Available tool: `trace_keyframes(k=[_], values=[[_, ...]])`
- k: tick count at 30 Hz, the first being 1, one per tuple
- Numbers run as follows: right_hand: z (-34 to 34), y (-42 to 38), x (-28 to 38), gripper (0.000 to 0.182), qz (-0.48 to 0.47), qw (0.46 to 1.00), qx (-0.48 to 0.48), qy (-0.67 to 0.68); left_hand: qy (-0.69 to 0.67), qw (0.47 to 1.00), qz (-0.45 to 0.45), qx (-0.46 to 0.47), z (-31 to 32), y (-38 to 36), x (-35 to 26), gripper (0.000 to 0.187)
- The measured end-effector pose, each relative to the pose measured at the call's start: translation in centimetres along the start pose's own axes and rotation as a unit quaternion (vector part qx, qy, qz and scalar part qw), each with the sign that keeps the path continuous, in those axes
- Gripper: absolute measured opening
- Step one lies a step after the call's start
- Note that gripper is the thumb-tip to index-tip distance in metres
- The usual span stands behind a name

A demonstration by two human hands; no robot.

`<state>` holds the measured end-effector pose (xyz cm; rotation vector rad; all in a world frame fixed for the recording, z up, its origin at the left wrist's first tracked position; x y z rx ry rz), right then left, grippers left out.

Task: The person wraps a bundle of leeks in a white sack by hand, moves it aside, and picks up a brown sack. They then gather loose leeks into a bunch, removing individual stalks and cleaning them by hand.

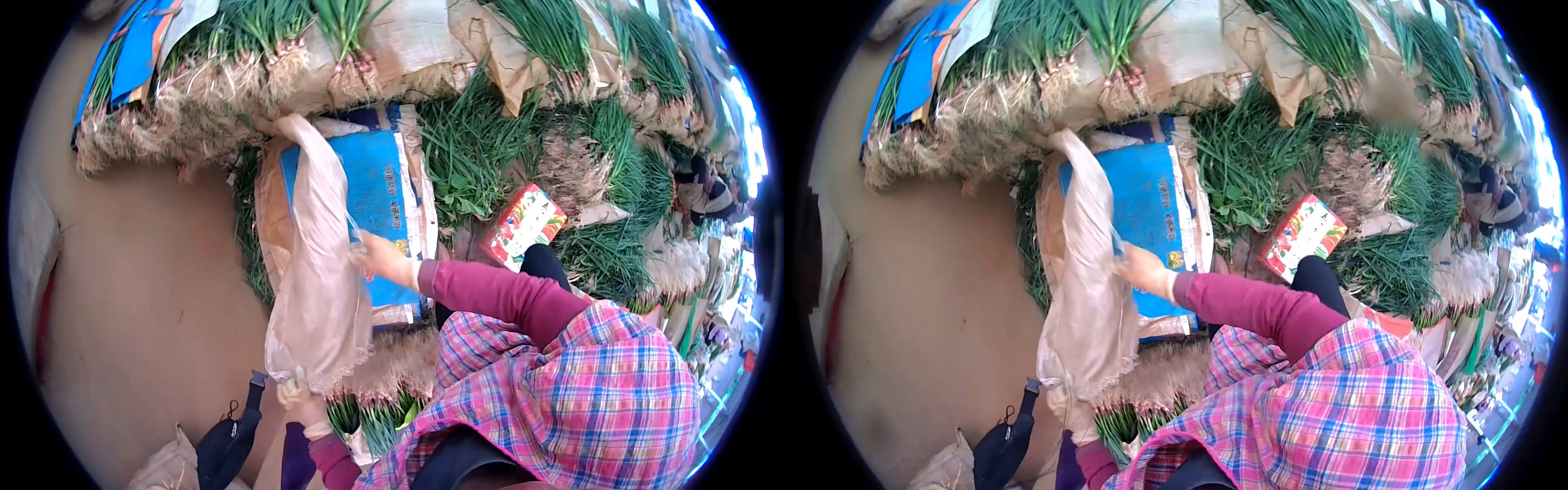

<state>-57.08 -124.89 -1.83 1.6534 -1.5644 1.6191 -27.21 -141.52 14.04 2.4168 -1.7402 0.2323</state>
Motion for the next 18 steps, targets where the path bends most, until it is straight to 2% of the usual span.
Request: trace_keyframes(k=[1, 2, 3, 4, 5, 6, 7, 8, 9, 10, 11, 13, 15, 16, 17, 18], values=[[-1.5, -1.0, -2.8, 0.046, -0.009, 0.997, -0.004, -0.076, -0.028, 0.996, -0.037, 0.07, 4.7, -2.9, 0.3, 0.041], [-2.6, -1.2, -6.6, 0.045, 0.046, 0.986, 0.074, -0.143, -0.057, 0.986, -0.072, 0.141, 8.9, -5.3, 0.3, 0.043], [-2.6, -0.3, -11.7, 0.042, 0.047, 0.974, 0.098, -0.2, -0.062, 0.987, -0.063, 0.138, 9.5, -4.3, -0.7, 0.043], [-7.3, -2.0, -9.7, 0.038, 0.103, 0.99, 0.046, -0.083, -0.142, 0.963, -0.082, 0.213, 10.0, -4.2, -2.8, 0.044], [-10.3, -1.9, -11.3, 0.036, 0.075, 0.994, 0.071, -0.036, -0.219, 0.927, -0.102, 0.288, 10.3, -4.0, -5.3, 0.045], [-13.2, -1.2, -9.4, 0.031, 0.09, 0.994, 0.04, -0.045, -0.293, 0.912, -0.087, 0.274, 10.4, -2.8, -8.0, 0.046], [-17.3, -1.9, -8.1, 0.029, 0.206, 0.978, 0.027, -0.008, -0.364, 0.892, -0.071, 0.258, 10.8, -1.3, -10.7, 0.046], [-19.6, -1.1, -10.7, 0.031, 0.136, 0.988, -0.029, 0.07, -0.403, 0.874, -0.095, 0.256, 11.3, -0.1, -13.2, 0.047], [-22.6, -0.2, -10.9, 0.034, 0.114, 0.993, -0.026, -0.003, -0.439, 0.853, -0.121, 0.254, 12.1, 0.6, -15.5, 0.047], [-25.1, 0.0, -10.6, 0.035, 0.173, 0.98, -0.046, 0.092, -0.477, 0.828, -0.137, 0.262, 13.3, 0.9, -17.4, 0.049], [-27.4, 0.3, -10.0, 0.035, 0.198, 0.972, -0.071, 0.1, -0.514, 0.8, -0.155, 0.267, 13.7, 2.1, -19.5, 0.051], [-30.9, 1.7, -13.4, 0.031, 0.242, 0.946, -0.101, 0.19, -0.595, 0.659, -0.316, 0.334, 14.4, 4.2, -24.1, 0.054], [-32.7, 3.2, -16.5, 0.033, 0.253, 0.931, -0.095, 0.243, -0.662, 0.573, -0.352, 0.331, 16.1, 6.9, -28.2, 0.059], [-33.2, 4.3, -19.2, 0.04, 0.324, 0.916, -0.133, 0.196, -0.67, 0.545, -0.365, 0.348, 17.0, 8.7, -30.5, 0.062], [-33.5, 5.2, -23.1, 0.047, 0.394, 0.891, -0.169, 0.147, -0.676, 0.516, -0.378, 0.366, 17.9, 10.2, -32.5, 0.065], [-33.2, 7.5, -33.8, 0.054, 0.436, 0.863, -0.184, 0.178, -0.682, 0.491, -0.393, 0.374, 19.6, 11.7, -34.7, 0.065]])
Point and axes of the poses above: each hand's wrist, its own y-axis towards the middle knuckle, its own z-axis out of the palm, x = y × z, the point moved 4 cm from there along y, towards the middle knuckle, and after that the axes turned 15 degrees about -x, right-handed, at the moved point
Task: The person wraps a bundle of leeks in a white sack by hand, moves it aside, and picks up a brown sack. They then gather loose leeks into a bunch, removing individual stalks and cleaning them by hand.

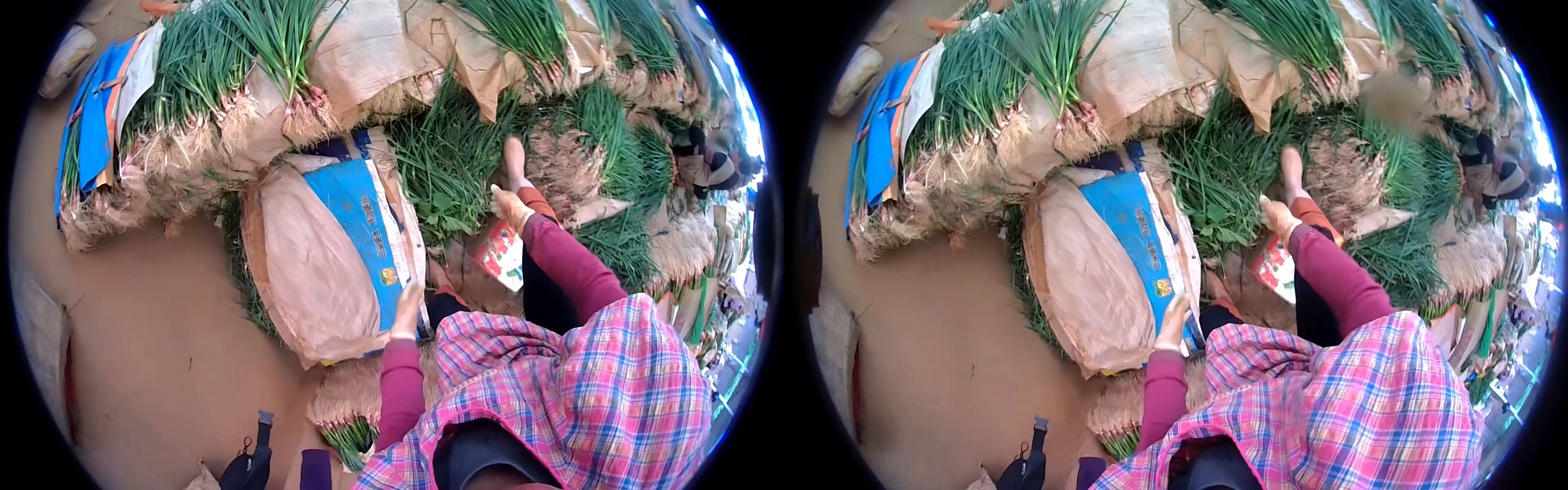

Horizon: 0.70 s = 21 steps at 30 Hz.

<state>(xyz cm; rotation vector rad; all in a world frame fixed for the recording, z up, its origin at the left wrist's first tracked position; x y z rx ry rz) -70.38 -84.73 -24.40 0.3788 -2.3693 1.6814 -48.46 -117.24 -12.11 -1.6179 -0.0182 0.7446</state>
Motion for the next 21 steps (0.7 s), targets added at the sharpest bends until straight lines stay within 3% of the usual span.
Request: trace_keyframes(k=[2, 3, 4, 6, 7, 8, 10, 11, 13, 14, 16, 21], values=[[-1.1, 6.1, -2.2, 0.056, -0.026, 0.981, -0.175, -0.075, 0.002, 1.0, 0.007, 0.021, 4.0, 6.2, 1.0, 0.074], [-1.4, 7.4, -1.9, 0.078, -0.025, 0.97, -0.194, -0.141, 0.049, 0.998, 0.025, 0.006, 6.0, 8.6, 0.4, 0.079], [-1.2, 8.7, -2.0, 0.078, -0.022, 0.97, -0.193, -0.146, 0.095, 0.995, 0.041, -0.009, 8.0, 11.3, -0.1, 0.084], [-1.0, 13.7, -2.1, 0.075, -0.001, 0.984, -0.176, -0.033, 0.139, 0.987, 0.066, -0.05, 11.8, 17.2, -0.8, 0.09], [-2.2, 17.1, 0.9, 0.061, -0.121, 0.978, -0.169, -0.006, 0.19, 0.974, 0.103, -0.067, 13.3, 19.8, -1.7, 0.096], [-3.4, 19.2, 4.0, 0.049, -0.231, 0.96, -0.158, 0.026, 0.184, 0.975, 0.086, -0.09, 14.9, 23.2, -1.1, 0.106], [-3.6, 21.2, 6.7, 0.045, -0.34, 0.9, -0.206, -0.178, 0.236, 0.938, 0.178, -0.183, 17.6, 30.5, 0.0, 0.11], [-4.1, 26.4, 4.0, 0.045, -0.328, 0.904, -0.199, -0.187, 0.234, 0.936, 0.157, -0.211, 18.9, 33.4, 0.8, 0.111], [-7.0, 37.6, -3.3, 0.05, -0.273, 0.938, -0.211, 0.042, 0.228, 0.937, 0.071, -0.255, 21.0, 36.9, 1.6, 0.116], [-6.5, 36.4, -1.5, 0.046, -0.239, 0.94, -0.236, -0.062, 0.207, 0.942, 0.035, -0.261, 22.3, 37.1, 0.8, 0.12], [-5.2, 32.6, 2.8, 0.038, -0.168, 0.91, -0.255, -0.281, 0.186, 0.941, 0.087, -0.267, 22.4, 40.4, 2.2, 0.123], [-4.7, 38.8, -0.6, 0.038, -0.145, 0.928, -0.25, -0.233, 0.123, 0.965, 0.099, -0.208, 21.8, 46.2, 0.5, 0.121]])
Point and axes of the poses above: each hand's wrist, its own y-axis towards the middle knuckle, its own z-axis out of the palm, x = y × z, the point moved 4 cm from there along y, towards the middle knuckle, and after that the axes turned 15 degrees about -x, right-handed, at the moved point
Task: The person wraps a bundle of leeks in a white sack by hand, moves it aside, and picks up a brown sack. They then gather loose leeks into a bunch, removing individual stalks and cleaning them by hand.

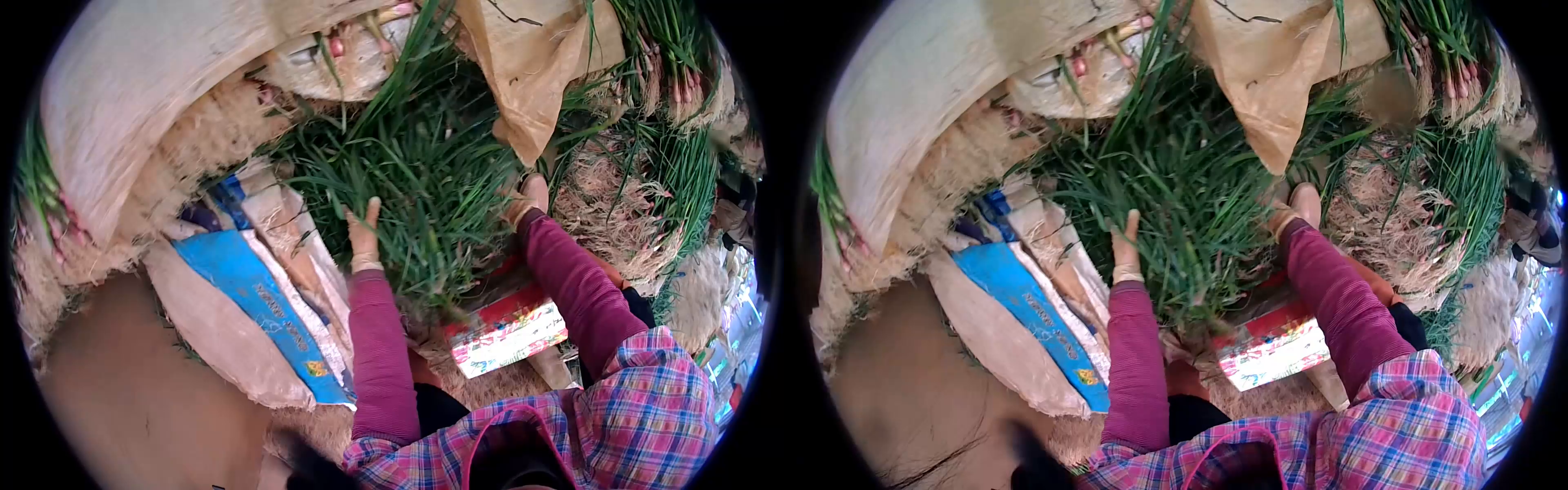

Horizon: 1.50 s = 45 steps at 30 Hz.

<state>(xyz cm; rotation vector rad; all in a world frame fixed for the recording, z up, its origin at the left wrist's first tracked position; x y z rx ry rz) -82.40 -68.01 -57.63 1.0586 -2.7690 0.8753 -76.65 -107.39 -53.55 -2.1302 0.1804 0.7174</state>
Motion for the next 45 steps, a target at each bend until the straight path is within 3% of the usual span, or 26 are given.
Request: trace_keyframes(k=[3, 5, 7, 9, 10, 13, 15, 17, 19, 20, 23, 26, 27, 28, 30, 31, 33, 34, 37, 39, 43, 45], values=[[2.9, 0.0, -1.3, 0.039, 0.032, 0.997, 0.013, 0.073, -0.094, 0.995, -0.029, 0.036, 0.4, -1.1, -1.6, 0.116], [3.8, -1.3, -1.2, 0.039, 0.044, 0.992, 0.008, 0.118, 0.034, 0.996, 0.003, 0.084, 2.2, -1.1, -0.9, 0.113], [3.4, -3.4, -1.4, 0.039, 0.053, 0.985, 0.0, 0.162, -0.052, 0.972, 0.135, 0.185, 2.4, -2.7, -1.5, 0.091], [2.2, -5.5, -1.4, 0.039, 0.058, 0.977, -0.011, 0.204, -0.239, 0.946, -0.058, 0.209, 0.9, -6.2, -3.2, 0.08], [1.5, -6.6, -1.4, 0.039, 0.062, 0.972, -0.013, 0.224, -0.242, 0.946, -0.052, 0.211, 0.3, -7.1, -4.1, 0.08], [-1.3, -12.3, -1.3, 0.039, 0.099, 0.955, 0.003, 0.281, -0.003, 0.987, 0.06, 0.149, -4.8, -10.6, -6.6, 0.08], [-3.7, -16.8, -1.3, 0.04, 0.133, 0.94, 0.024, 0.313, 0.048, 0.98, 0.099, 0.166, -8.2, -15.0, -12.0, 0.079], [-6.8, -22.0, -0.9, 0.04, 0.167, 0.922, 0.038, 0.349, -0.005, 0.975, 0.158, 0.155, -11.4, -17.2, -12.3, 0.068], [-9.8, -27.4, -0.2, 0.04, 0.195, 0.901, 0.046, 0.384, 0.019, 0.958, 0.133, 0.253, -15.1, -19.9, -14.3, 0.078], [-11.6, -29.9, 0.2, 0.04, 0.208, 0.89, 0.048, 0.403, 0.048, 0.967, 0.167, 0.184, -17.5, -23.5, -18.2, 0.081], [-15.8, -37.1, 2.1, 0.04, 0.239, 0.849, 0.071, 0.466, 0.013, 0.931, 0.224, 0.287, -23.4, -24.2, -20.3, 0.079], [-20.9, -43.0, 2.4, 0.04, 0.252, 0.803, 0.09, 0.532, 0.06, 0.921, 0.28, 0.264, -28.4, -36.1, -29.0, 0.075], [-22.3, -44.7, 2.4, 0.041, 0.259, 0.785, 0.092, 0.555, 0.086, 0.91, 0.314, 0.255, -30.6, -35.9, -28.9, 0.074], [-23.9, -45.9, 2.2, 0.041, 0.266, 0.767, 0.094, 0.576, 0.029, 0.929, 0.243, 0.276, -31.0, -41.0, -32.0, 0.075], [-28.0, -47.7, 2.3, 0.041, 0.274, 0.737, 0.092, 0.611, 0.112, 0.901, 0.327, 0.264, -32.4, -42.8, -33.3, 0.078], [-28.5, -47.6, 1.3, 0.041, 0.273, 0.72, 0.099, 0.63, 0.15, 0.877, 0.377, 0.257, -30.2, -44.8, -33.1, 0.079], [-30.7, -47.9, 0.1, 0.041, 0.27, 0.699, 0.09, 0.656, 0.172, 0.885, 0.338, 0.269, -28.5, -48.9, -35.3, 0.081], [-32.2, -47.7, -0.1, 0.041, 0.265, 0.689, 0.082, 0.669, 0.224, 0.881, 0.347, 0.23, -27.1, -51.2, -36.2, 0.084], [-37.5, -46.1, -3.1, 0.041, 0.254, 0.673, 0.034, 0.694, 0.145, 0.799, 0.443, 0.38, -20.0, -53.2, -34.8, 0.08], [-41.1, -43.1, -7.3, 0.041, 0.245, 0.666, -0.008, 0.705, 0.168, 0.798, 0.371, 0.444, -13.8, -58.1, -34.1, 0.079], [-49.9, -41.4, -16.3, 0.042, 0.238, 0.651, -0.114, 0.711, 0.201, 0.787, 0.371, 0.449, -4.4, -68.6, -31.2, 0.087], [-54.2, -42.2, -21.6, 0.042, 0.239, 0.639, -0.173, 0.71, 0.202, 0.747, 0.318, 0.547, -0.9, -74.3, -29.0, 0.089]])
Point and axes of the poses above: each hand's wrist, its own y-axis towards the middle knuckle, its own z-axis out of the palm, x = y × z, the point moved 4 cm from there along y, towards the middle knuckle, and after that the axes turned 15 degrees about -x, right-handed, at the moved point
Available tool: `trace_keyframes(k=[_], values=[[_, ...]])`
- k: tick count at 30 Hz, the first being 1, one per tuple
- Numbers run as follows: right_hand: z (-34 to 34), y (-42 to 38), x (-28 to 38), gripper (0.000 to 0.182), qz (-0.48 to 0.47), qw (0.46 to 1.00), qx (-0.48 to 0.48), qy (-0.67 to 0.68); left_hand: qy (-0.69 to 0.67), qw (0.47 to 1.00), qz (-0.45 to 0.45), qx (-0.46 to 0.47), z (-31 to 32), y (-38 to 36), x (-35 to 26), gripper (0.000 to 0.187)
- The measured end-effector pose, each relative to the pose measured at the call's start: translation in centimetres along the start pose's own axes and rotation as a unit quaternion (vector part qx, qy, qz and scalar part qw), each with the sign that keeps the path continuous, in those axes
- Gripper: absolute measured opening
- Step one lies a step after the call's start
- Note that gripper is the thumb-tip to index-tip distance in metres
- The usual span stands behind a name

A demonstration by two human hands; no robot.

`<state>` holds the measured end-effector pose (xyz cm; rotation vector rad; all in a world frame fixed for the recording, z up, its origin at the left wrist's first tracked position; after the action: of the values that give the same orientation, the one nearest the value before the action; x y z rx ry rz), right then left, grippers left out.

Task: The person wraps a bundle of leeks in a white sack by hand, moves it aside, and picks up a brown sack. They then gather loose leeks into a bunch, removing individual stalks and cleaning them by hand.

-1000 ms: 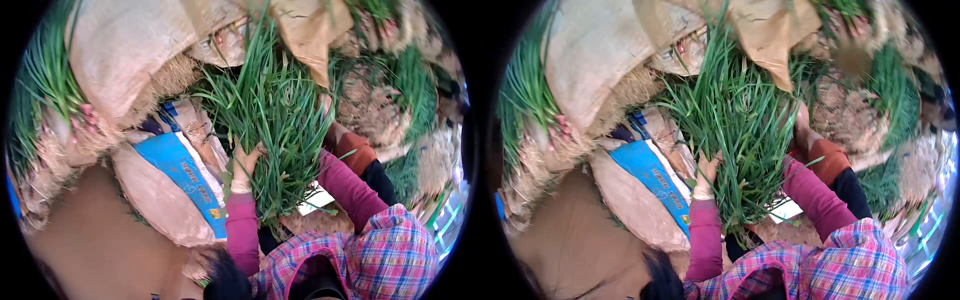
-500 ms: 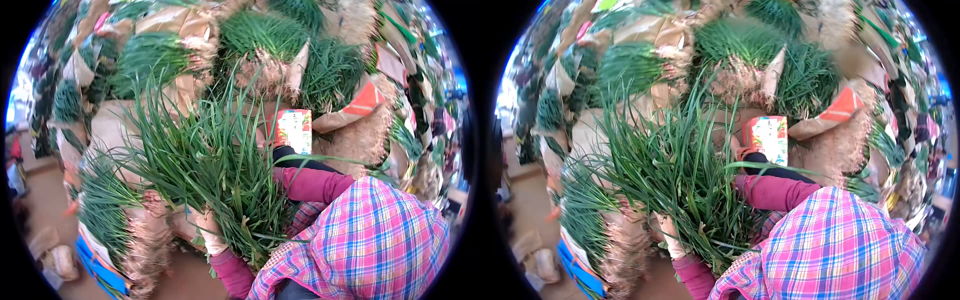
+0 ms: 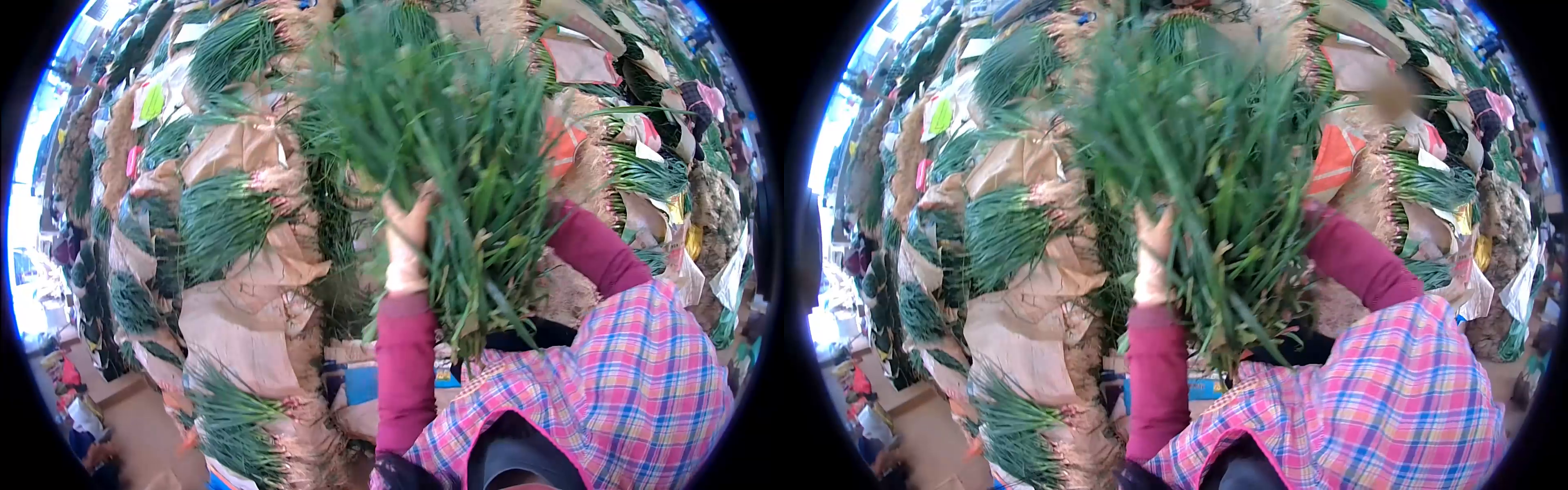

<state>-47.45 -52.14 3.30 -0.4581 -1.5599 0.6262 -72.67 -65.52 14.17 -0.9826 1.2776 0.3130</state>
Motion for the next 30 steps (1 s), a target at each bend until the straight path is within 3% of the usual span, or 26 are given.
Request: trace_keyframes(k=[2, 4, 6, 9, 10, 11, 12, 13, 14, 15, 16, 17, 18, 19, 20, 21, 22, 24, 26, 28, 30], values=[[-5.1, 2.1, 4.8, 0.042, -0.035, 0.998, -0.044, 0.022, -0.06, 0.991, -0.004, 0.121, 7.8, 3.1, 1.9, 0.094], [-9.4, 4.8, 8.1, 0.042, -0.067, 0.993, -0.086, 0.046, -0.008, 0.994, 0.039, 0.106, 14.9, 5.3, 2.6, 0.1], [-13.5, 8.5, 10.3, 0.042, -0.095, 0.985, -0.124, 0.068, -0.032, 0.99, -0.01, 0.134, 22.7, 9.0, 8.2, 0.107], [-17.8, 15.2, 8.5, 0.043, -0.124, 0.969, -0.183, 0.107, 0.298, 0.951, 0.051, 0.069, 24.2, 12.2, 11.5, 0.105], [-19.2, 17.3, 7.1, 0.043, -0.134, 0.964, -0.199, 0.118, 0.299, 0.952, 0.062, 0.027, 25.0, 13.7, 15.5, 0.101], [-20.1, 19.2, 4.9, 0.043, -0.151, 0.957, -0.222, 0.112, 0.279, 0.957, 0.056, 0.051, 24.7, 14.3, 18.1, 0.096], [-20.8, 20.7, 2.2, 0.043, -0.187, 0.944, -0.265, 0.067, 0.266, 0.96, 0.048, 0.076, 23.4, 14.2, 20.5, 0.092], [-21.3, 20.9, 0.5, 0.043, -0.225, 0.833, -0.414, -0.291, 0.244, 0.962, 0.037, 0.119, 21.5, 14.1, 22.8, 0.085], [-18.4, 19.7, -1.5, 0.04, -0.256, 0.829, -0.403, -0.291, 0.218, 0.963, 0.024, 0.16, 19.0, 13.8, 25.0, 0.078], [-17.5, 20.3, -5.1, 0.035, -0.237, 0.853, -0.336, -0.321, 0.211, 0.961, 0.018, 0.179, 15.9, 13.6, 27.5, 0.073], [-14.2, 18.0, -6.3, 0.03, -0.262, 0.817, -0.284, -0.428, 0.199, 0.961, 0.015, 0.194, 12.8, 13.7, 30.7, 0.068], [-10.5, 15.9, -8.1, 0.026, -0.316, 0.818, -0.23, -0.421, 0.187, 0.972, -0.074, 0.12, 8.6, 13.5, 35.6, 0.053], [-9.0, 15.6, -12.5, 0.029, -0.275, 0.78, -0.084, -0.557, 0.346, 0.922, 0.064, 0.165, 3.9, 13.9, 39.1, 0.033], [-7.5, 14.2, -15.7, 0.034, -0.202, 0.802, -0.038, -0.56, 0.406, 0.882, 0.117, 0.208, 0.0, 12.7, 34.8, 0.02], [-5.3, 12.5, -18.6, 0.04, -0.124, 0.818, 0.009, -0.562, 0.474, 0.854, 0.135, 0.168, -5.4, 12.8, 38.9, 0.025], [-3.7, 11.1, -20.8, 0.044, -0.1, 0.798, 0.042, -0.593, 0.364, 0.926, -0.091, 0.037, -9.4, 11.4, 35.1, 0.024], [-2.3, 9.7, -22.8, 0.047, -0.078, 0.776, 0.075, -0.621, 0.37, 0.925, -0.088, -0.002, -16.5, 10.8, 42.2, 0.025], [-0.4, 9.1, -26.7, 0.051, -0.057, 0.749, 0.102, -0.652, 0.37, 0.922, -0.093, -0.065, -24.5, 7.0, 41.2, 0.027], [1.3, 9.8, -28.3, 0.052, -0.044, 0.725, 0.115, -0.678, 0.485, 0.872, -0.061, -0.025, -32.0, 2.6, 44.6, 0.025], [3.3, 11.0, -28.0, 0.041, -0.105, 0.731, 0.104, -0.666, 0.517, 0.841, -0.162, 0.018, -36.6, -2.6, 47.9, 0.024], [4.4, 12.7, -28.7, 0.035, -0.122, 0.706, 0.084, -0.692, 0.443, 0.851, -0.283, 0.006, -37.0, -6.8, 46.9, 0.025]])
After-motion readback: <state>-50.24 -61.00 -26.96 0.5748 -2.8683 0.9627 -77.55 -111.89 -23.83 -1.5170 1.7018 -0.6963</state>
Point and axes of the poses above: each hand's wrist, its own y-axis towards the middle knuckle, its own z-axis out of the palm, x = y × z, the point moved 4 cm from there along y, towards the middle knuckle, and after that the axes turned 15 degrees about -x, right-handed, at the moved point
